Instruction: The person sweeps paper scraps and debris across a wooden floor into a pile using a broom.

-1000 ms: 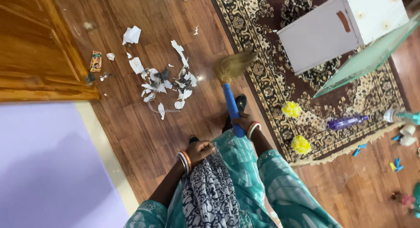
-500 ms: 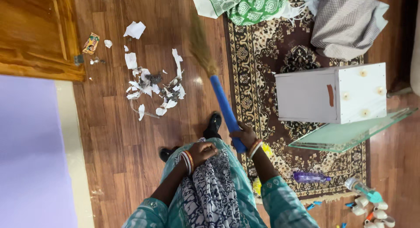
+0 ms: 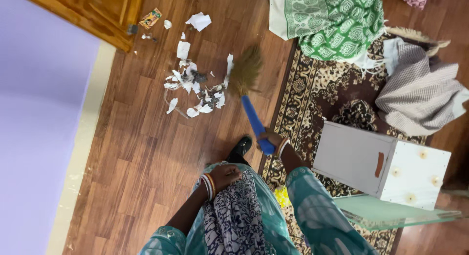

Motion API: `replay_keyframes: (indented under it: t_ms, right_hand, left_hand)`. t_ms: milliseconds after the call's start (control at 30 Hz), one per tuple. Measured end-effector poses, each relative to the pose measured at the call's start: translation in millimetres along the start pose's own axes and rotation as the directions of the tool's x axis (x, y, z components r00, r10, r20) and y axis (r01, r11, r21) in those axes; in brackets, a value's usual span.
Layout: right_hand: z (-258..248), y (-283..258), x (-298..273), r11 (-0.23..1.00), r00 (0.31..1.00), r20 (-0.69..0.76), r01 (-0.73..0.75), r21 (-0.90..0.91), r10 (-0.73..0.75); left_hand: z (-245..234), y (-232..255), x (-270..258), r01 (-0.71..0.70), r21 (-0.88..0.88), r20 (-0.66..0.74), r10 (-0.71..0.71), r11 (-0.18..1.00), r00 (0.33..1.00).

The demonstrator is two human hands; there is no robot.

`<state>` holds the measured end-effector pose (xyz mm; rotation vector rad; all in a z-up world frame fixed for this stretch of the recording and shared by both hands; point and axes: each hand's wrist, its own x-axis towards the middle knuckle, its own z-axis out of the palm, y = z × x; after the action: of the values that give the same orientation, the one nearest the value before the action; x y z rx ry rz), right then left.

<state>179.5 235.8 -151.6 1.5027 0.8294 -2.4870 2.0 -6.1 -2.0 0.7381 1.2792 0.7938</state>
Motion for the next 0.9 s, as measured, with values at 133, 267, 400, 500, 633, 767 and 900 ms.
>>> replay_keyframes:
  t_ms: [133, 267, 400, 500, 633, 767, 900]
  right_hand:
    - [-3, -46, -8, 0.945, 0.972, 0.233, -0.053, 0.321, -0.024]
    - [-2, -15, -66, 1.000, 0.998, 0.068, -0.013, -0.011, 0.013]
    - [-3, -24, -97, 0.996, 0.958, 0.287, -0.006, 0.092, -0.020]
    - [16, -11, -131, 0.980, 0.967, 0.250, 0.096, -0.175, -0.050]
    - [45, 5, -157, 0.951, 0.933, 0.303, -0.106, -0.290, 0.196]
    - [69, 5, -120, 0.913, 0.829, 0.391, -0.323, -0.248, 0.399]
    - [61, 8, -45, 0.710, 0.608, 0.374, -0.646, -0.280, 0.701]
  left_hand:
    - [2, 6, -20, 0.035, 0.040, -0.166, -0.028, 0.999, 0.986]
    - [18, -6, -33, -0.026, -0.011, -0.252, 0.022, 1.000, 0.967]
    - [43, -42, -27, -0.124, -0.169, -0.255, 0.078, 0.978, 0.964]
    - [69, -65, -17, -0.177, -0.169, -0.242, 0.134, 0.970, 0.961]
    - [86, -61, -16, -0.210, -0.274, -0.254, 0.140, 0.938, 0.957]
    - [86, -48, -35, -0.085, -0.122, -0.317, 0.043, 0.989, 0.948]
    - [70, -34, -30, -0.031, -0.189, -0.444, -0.058, 0.981, 0.894]
